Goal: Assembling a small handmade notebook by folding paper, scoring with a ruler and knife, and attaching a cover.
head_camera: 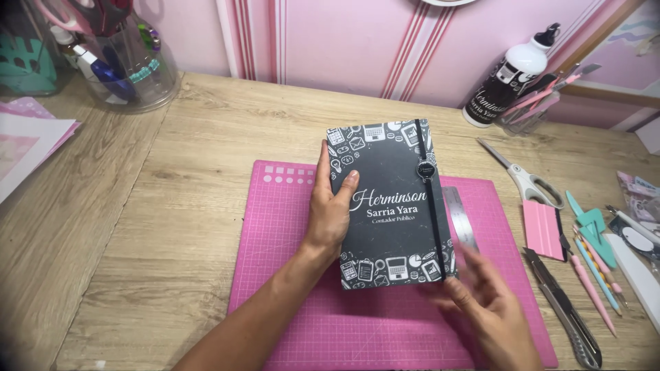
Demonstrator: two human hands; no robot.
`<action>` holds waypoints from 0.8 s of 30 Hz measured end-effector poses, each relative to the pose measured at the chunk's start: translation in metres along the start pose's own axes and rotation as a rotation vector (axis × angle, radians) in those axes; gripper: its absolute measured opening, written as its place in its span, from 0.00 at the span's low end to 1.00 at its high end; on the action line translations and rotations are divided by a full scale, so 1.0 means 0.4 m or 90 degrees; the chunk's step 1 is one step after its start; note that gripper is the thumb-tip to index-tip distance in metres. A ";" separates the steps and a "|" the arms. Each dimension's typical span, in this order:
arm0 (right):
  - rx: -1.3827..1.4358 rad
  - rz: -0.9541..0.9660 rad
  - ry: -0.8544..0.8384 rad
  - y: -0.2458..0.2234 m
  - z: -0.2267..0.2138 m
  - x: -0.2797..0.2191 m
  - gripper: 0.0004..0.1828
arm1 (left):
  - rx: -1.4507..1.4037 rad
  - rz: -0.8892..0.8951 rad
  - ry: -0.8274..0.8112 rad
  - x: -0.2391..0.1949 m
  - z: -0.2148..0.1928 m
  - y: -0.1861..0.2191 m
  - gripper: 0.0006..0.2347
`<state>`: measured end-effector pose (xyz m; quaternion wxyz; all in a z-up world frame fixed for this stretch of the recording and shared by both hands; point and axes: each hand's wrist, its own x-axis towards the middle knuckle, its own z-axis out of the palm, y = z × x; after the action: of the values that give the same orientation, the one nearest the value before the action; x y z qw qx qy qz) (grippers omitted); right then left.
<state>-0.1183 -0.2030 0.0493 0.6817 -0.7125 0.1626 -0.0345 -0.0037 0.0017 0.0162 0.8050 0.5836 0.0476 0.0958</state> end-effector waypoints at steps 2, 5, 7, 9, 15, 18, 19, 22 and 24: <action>0.163 0.134 -0.039 0.034 -0.003 0.020 0.33 | 0.005 0.034 -0.005 -0.006 0.005 0.017 0.33; 0.207 0.097 0.007 0.070 0.008 0.032 0.30 | 0.009 0.057 0.006 -0.024 0.009 0.049 0.32; 0.256 0.106 0.028 0.058 0.029 0.030 0.24 | 0.054 0.101 -0.001 -0.042 0.012 0.062 0.33; 0.260 0.108 -0.027 0.116 -0.007 0.066 0.25 | 0.025 0.175 0.005 -0.053 0.022 0.047 0.33; 0.103 -0.041 -0.069 0.017 -0.103 0.209 0.18 | -0.152 0.161 -0.082 0.035 -0.067 0.082 0.32; -0.077 -0.214 -0.163 -0.051 -0.131 0.306 0.18 | -0.038 0.170 -0.181 0.083 -0.178 0.057 0.21; -0.150 -0.266 -0.190 -0.090 -0.120 0.320 0.16 | 0.066 0.139 -0.246 0.094 -0.216 0.047 0.11; -0.218 -0.338 -0.271 -0.069 -0.108 0.411 0.20 | 0.352 0.185 -0.286 0.036 -0.215 0.082 0.26; -0.177 -0.303 -0.278 -0.064 -0.074 0.398 0.21 | 0.350 0.036 -0.242 0.020 -0.208 0.078 0.32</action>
<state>0.0289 -0.2752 0.0489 0.5699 -0.8069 -0.1544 -0.0171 -0.0149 0.0902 0.0197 0.6088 0.7875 -0.0955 -0.0090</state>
